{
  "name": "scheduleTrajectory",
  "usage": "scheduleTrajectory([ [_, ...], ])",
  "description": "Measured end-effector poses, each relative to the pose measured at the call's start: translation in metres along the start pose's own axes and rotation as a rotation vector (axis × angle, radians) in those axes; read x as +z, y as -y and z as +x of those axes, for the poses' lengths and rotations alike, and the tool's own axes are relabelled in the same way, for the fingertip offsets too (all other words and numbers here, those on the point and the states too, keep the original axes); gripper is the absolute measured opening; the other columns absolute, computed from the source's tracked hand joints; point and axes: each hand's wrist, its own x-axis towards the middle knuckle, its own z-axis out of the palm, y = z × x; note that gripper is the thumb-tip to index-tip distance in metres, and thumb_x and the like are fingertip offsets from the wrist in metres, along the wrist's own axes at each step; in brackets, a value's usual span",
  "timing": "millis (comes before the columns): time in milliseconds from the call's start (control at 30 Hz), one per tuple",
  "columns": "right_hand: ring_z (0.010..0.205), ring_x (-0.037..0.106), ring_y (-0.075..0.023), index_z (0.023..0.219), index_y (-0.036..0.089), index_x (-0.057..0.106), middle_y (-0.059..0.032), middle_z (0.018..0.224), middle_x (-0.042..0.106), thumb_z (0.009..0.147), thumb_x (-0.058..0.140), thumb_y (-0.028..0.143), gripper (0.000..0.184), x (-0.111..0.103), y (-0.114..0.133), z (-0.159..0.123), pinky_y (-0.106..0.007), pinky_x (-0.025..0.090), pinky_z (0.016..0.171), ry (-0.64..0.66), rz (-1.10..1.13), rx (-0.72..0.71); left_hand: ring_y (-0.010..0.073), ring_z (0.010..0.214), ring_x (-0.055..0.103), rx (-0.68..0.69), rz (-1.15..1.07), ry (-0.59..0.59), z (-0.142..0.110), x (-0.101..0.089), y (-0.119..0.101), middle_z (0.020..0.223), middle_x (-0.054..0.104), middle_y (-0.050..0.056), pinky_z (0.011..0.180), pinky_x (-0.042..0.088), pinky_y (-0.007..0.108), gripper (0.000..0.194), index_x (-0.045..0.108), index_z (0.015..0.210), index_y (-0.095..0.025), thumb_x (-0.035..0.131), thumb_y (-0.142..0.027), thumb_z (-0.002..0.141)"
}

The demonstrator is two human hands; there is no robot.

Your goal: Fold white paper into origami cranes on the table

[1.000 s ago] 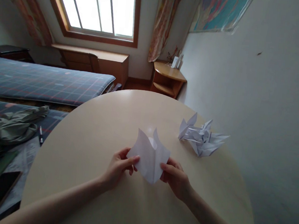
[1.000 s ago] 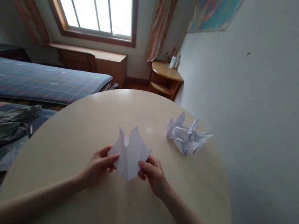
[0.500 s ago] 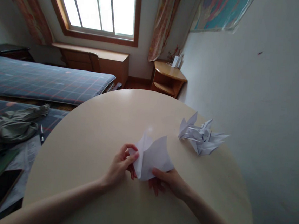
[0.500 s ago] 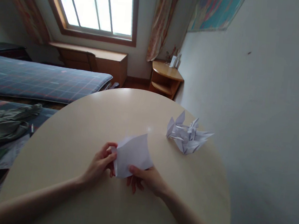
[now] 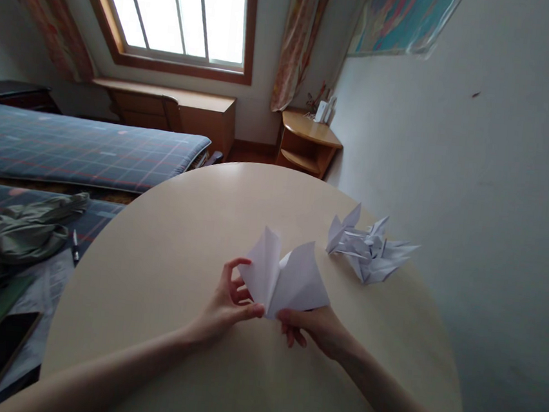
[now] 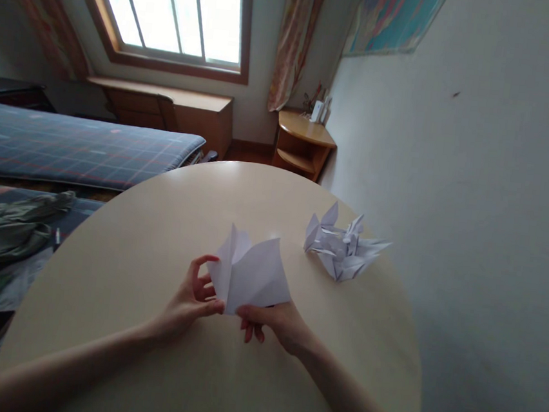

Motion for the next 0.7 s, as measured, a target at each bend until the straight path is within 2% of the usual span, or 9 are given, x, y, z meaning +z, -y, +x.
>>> scheduleTrajectory([
  [133,0.040,0.047,-0.0076,0.052,0.014,0.060,0.0007,0.045,0.055,0.067,0.069,0.045,0.037,0.005,0.001,0.000,-0.021,0.030,0.038,-0.075,-0.055,-0.043,0.0169,0.075,0.065,0.011,-0.067,-0.233,0.001,0.009,-0.004,0.096,0.063,0.002,0.065,0.052,0.026,0.101,0.017,0.129,-0.031,0.084,-0.018,0.055],
  [200,0.043,0.048,-0.0079,0.056,0.014,0.061,0.0006,0.050,0.057,0.070,0.066,0.049,0.038,0.009,0.000,0.000,-0.022,0.032,0.041,-0.061,-0.064,-0.056,0.0170,0.077,0.066,0.015,-0.105,-0.285,0.002,0.011,-0.005,0.096,0.064,0.002,0.067,0.052,0.026,0.106,0.015,0.132,-0.030,0.085,-0.015,0.052],
  [233,0.044,0.048,-0.0080,0.060,0.014,0.062,0.0002,0.053,0.059,0.071,0.064,0.051,0.039,0.010,-0.001,0.001,-0.022,0.032,0.042,-0.046,-0.064,-0.065,0.0172,0.078,0.066,0.012,-0.118,-0.286,0.003,0.012,-0.006,0.095,0.065,0.003,0.068,0.051,0.026,0.104,0.018,0.131,-0.028,0.085,-0.015,0.052],
  [300,0.045,0.050,-0.0080,0.070,0.014,0.064,-0.0005,0.060,0.061,0.074,0.060,0.052,0.039,0.012,-0.003,0.002,-0.022,0.032,0.042,-0.016,-0.059,-0.080,0.0178,0.078,0.066,-0.006,-0.127,-0.241,0.003,0.011,-0.006,0.093,0.067,0.005,0.069,0.051,0.026,0.087,0.033,0.125,-0.020,0.084,-0.017,0.054],
  [400,0.045,0.050,-0.0079,0.081,0.014,0.065,-0.0008,0.064,0.062,0.076,0.057,0.053,0.041,0.012,-0.006,0.003,-0.021,0.030,0.041,0.027,-0.062,-0.086,0.0160,0.073,0.065,-0.044,-0.080,-0.167,0.004,0.008,-0.005,0.084,0.069,0.006,0.067,0.050,0.024,0.048,0.057,0.098,-0.012,0.081,-0.022,0.059],
  [467,0.045,0.049,-0.0078,0.082,0.014,0.064,-0.0001,0.064,0.061,0.077,0.057,0.052,0.039,0.012,-0.005,0.003,-0.021,0.029,0.040,0.037,-0.077,-0.080,0.0136,0.062,0.062,-0.064,0.024,-0.159,0.004,0.006,-0.006,0.070,0.068,0.005,0.060,0.049,0.023,0.030,0.064,0.077,-0.010,0.080,-0.029,0.059],
  [567,0.043,0.046,-0.0069,0.069,0.014,0.063,0.0004,0.060,0.059,0.077,0.058,0.051,0.037,0.011,-0.002,0.002,-0.021,0.030,0.040,0.035,-0.123,-0.061,0.0119,0.047,0.055,-0.094,0.200,-0.155,0.003,0.004,-0.008,0.052,0.063,0.004,0.050,0.045,0.024,0.033,0.064,0.056,-0.011,0.078,-0.041,0.060],
  [700,0.042,0.044,-0.0070,0.061,0.015,0.061,0.0004,0.056,0.058,0.075,0.060,0.051,0.039,0.011,0.002,0.000,-0.021,0.031,0.040,0.011,-0.157,-0.038,0.0112,0.043,0.050,-0.093,0.290,-0.125,0.003,0.005,-0.008,0.045,0.058,0.002,0.047,0.041,0.023,0.040,0.062,0.049,-0.014,0.074,-0.051,0.059],
])
